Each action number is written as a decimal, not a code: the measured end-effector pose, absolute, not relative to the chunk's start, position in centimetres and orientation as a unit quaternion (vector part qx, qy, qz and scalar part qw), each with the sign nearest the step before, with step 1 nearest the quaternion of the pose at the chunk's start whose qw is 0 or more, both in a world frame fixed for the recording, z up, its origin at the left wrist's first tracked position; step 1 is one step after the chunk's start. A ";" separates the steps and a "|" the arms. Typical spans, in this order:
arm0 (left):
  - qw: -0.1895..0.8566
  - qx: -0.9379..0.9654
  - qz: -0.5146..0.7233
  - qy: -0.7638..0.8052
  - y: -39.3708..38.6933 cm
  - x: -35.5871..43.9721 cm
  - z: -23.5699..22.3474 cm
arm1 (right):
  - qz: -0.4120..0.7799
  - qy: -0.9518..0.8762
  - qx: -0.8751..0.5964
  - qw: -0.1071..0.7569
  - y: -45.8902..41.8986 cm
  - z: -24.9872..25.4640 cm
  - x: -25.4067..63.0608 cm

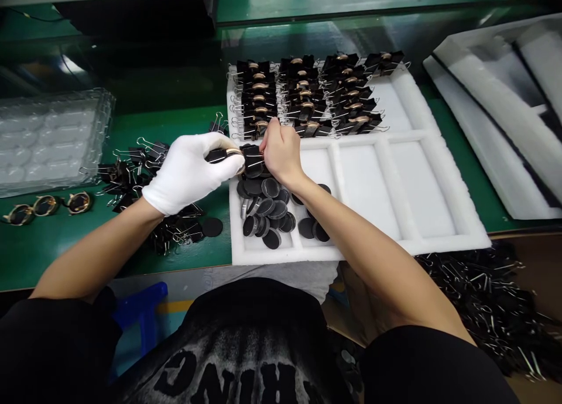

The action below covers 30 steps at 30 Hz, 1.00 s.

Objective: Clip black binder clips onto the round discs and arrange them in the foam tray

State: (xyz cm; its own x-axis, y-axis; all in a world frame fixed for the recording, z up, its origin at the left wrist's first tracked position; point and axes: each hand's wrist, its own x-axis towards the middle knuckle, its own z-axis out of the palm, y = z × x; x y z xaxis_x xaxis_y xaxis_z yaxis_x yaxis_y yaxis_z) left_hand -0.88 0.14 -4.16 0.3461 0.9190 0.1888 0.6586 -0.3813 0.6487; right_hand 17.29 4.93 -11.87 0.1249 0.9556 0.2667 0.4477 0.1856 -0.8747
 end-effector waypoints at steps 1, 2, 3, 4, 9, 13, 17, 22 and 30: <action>0.234 0.784 0.274 0.504 0.1 -0.8 -4.2 | 0.265 -0.604 -0.582 0.476 4.9 -11.9 17.2; 0.229 0.784 0.274 0.507 0.1 -0.8 -4.3 | 0.265 -0.602 -0.584 0.475 4.9 -11.9 17.2; 0.224 0.785 0.272 0.510 0.1 -0.7 -4.3 | 0.266 -0.601 -0.586 0.473 4.9 -11.9 17.1; 0.219 0.785 0.268 0.514 0.1 -0.7 -4.4 | 0.267 -0.600 -0.588 0.471 4.8 -11.9 17.1; 0.207 0.793 0.233 0.524 0.2 -0.8 -4.4 | 0.262 -0.609 -0.587 0.465 4.8 -11.9 17.1; 0.203 0.801 0.214 0.520 0.2 -1.0 -4.3 | 0.251 -0.617 -0.591 0.455 4.8 -11.9 17.1; 0.214 0.807 0.180 0.521 0.2 -1.1 -4.1 | 0.254 -0.615 -0.593 0.452 4.5 -11.4 17.0; 0.270 0.817 0.173 0.480 0.7 -1.8 -3.5 | 0.277 -0.590 -0.597 0.467 4.0 -10.6 16.8; 0.407 0.766 0.155 0.474 1.2 -3.5 -1.0 | 0.411 -0.597 -0.565 0.394 4.0 -8.5 18.5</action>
